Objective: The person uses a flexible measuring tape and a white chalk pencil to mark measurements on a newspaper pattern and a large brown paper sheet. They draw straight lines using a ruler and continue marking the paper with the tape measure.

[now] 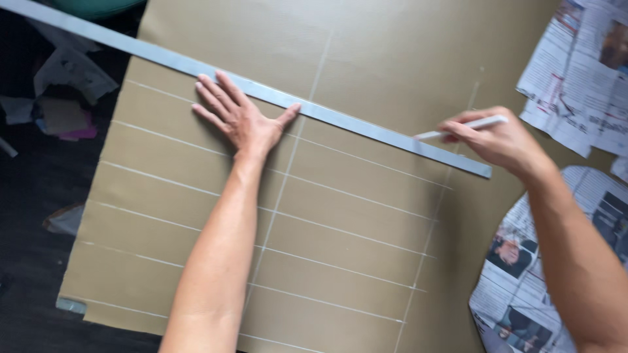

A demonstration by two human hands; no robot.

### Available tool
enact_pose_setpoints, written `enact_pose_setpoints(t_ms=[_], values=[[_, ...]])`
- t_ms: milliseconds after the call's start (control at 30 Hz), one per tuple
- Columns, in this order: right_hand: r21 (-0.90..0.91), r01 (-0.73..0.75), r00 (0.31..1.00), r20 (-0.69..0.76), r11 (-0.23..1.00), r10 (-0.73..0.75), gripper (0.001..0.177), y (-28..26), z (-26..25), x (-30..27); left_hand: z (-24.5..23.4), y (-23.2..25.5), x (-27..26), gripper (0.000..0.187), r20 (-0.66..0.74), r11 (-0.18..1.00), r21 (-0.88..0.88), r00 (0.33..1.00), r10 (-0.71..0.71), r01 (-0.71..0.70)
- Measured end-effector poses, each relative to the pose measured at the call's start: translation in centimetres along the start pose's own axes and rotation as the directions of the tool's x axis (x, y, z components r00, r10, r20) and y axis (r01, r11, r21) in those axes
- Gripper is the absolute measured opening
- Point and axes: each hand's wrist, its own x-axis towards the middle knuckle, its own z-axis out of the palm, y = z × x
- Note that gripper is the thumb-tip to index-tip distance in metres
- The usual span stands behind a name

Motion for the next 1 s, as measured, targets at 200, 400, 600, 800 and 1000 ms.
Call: enact_pose_setpoints(t_ms=[200, 400, 600, 800, 1000], values=[[0.048, -0.241, 0.961, -0.125, 0.969, 0.246, 0.029, 6.3, -3.3, -7.3, -0.2, 0.4, -0.3, 0.163, 0.052, 0.999, 0.015, 0.998, -0.048, 0.047], [0.005, -0.188, 0.973, -0.135, 0.982, 0.187, 0.031, 5.9, -2.6, -6.3, -0.3, 0.2, -0.3, 0.163, 0.083, 0.998, 0.032, 0.995, -0.056, 0.053], [0.014, -0.024, 0.988, -0.154, 1.000, 0.026, 0.036, 5.8, -2.7, -6.2, 0.0, 0.4, -0.2, 0.161, 0.069, 0.999, 0.024, 0.996, -0.047, 0.046], [-0.477, 0.171, 0.808, -0.433, 0.862, -0.400, 0.026, 10.0, 3.9, -9.4, -0.1, 0.3, 0.0, 0.159, 0.087, 1.000, 0.000, 0.996, -0.015, 0.015], [-0.424, 0.251, 0.623, -0.618, 0.870, -0.480, 0.018, 14.3, 4.4, -4.5, 1.4, 2.1, 4.2, 0.156, 0.089, 1.000, 0.026, 0.996, 0.009, -0.011]])
